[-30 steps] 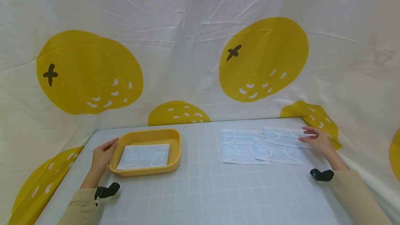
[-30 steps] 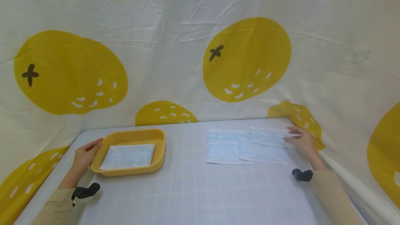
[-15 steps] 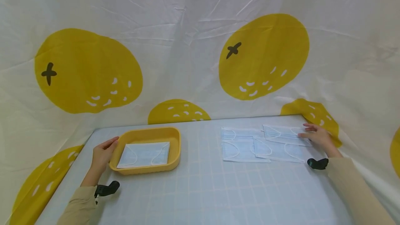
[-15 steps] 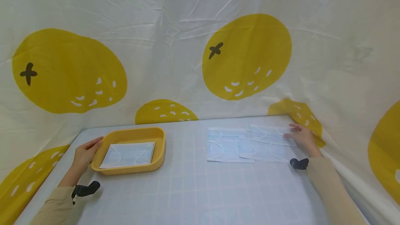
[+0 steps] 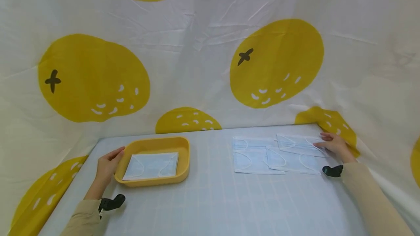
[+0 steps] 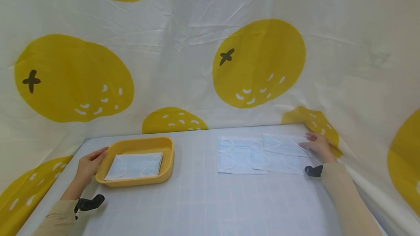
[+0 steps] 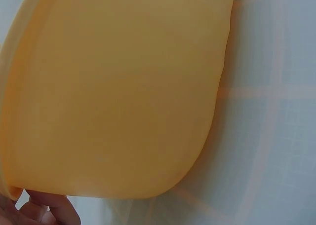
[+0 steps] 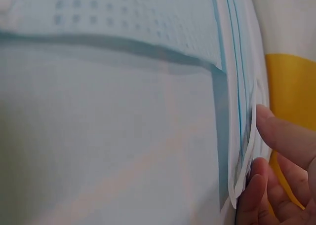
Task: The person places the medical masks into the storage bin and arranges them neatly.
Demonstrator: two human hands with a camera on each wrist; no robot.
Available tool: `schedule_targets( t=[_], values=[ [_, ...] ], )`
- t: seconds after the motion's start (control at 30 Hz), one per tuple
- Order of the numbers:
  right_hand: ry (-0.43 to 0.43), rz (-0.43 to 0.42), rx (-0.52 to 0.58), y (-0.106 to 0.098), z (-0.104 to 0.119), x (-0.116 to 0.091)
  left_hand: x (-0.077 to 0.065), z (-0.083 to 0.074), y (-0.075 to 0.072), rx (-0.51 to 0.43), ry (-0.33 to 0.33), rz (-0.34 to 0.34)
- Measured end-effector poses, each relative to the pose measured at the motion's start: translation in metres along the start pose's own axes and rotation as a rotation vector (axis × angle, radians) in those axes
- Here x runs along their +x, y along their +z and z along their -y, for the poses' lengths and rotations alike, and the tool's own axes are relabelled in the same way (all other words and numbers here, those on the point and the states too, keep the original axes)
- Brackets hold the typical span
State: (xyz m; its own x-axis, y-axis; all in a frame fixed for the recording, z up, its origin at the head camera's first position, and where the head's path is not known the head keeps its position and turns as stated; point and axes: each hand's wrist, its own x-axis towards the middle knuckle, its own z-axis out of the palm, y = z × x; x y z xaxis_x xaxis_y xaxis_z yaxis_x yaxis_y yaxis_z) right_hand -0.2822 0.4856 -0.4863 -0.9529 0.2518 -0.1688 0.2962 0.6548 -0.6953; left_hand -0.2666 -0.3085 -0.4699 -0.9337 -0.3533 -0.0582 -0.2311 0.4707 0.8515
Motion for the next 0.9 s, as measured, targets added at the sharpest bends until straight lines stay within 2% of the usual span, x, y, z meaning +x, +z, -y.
schedule_targets(
  t=[0.2, 0.33, 0.6, 0.9],
  values=[
    [-0.012, 0.060, 0.008, -0.0038, 0.0009, -0.0002, 0.0013, -0.0012, -0.0006, 0.001, 0.005, 0.000],
    [0.011, 0.069, 0.020, -0.0039, -0.0001, 0.0011, 0.0011, -0.0001, 0.0000, 0.003, -0.008, -0.001],
    [0.009, 0.104, -0.033, -0.0020, -0.0070, 0.0028, 0.0002, 0.0028, 0.0012, -0.019, -0.005, -0.007],
    [-0.045, 0.090, -0.073, -0.0038, -0.0072, 0.0011, 0.0014, 0.0030, 0.0018, -0.030, -0.013, -0.009]
  ],
)
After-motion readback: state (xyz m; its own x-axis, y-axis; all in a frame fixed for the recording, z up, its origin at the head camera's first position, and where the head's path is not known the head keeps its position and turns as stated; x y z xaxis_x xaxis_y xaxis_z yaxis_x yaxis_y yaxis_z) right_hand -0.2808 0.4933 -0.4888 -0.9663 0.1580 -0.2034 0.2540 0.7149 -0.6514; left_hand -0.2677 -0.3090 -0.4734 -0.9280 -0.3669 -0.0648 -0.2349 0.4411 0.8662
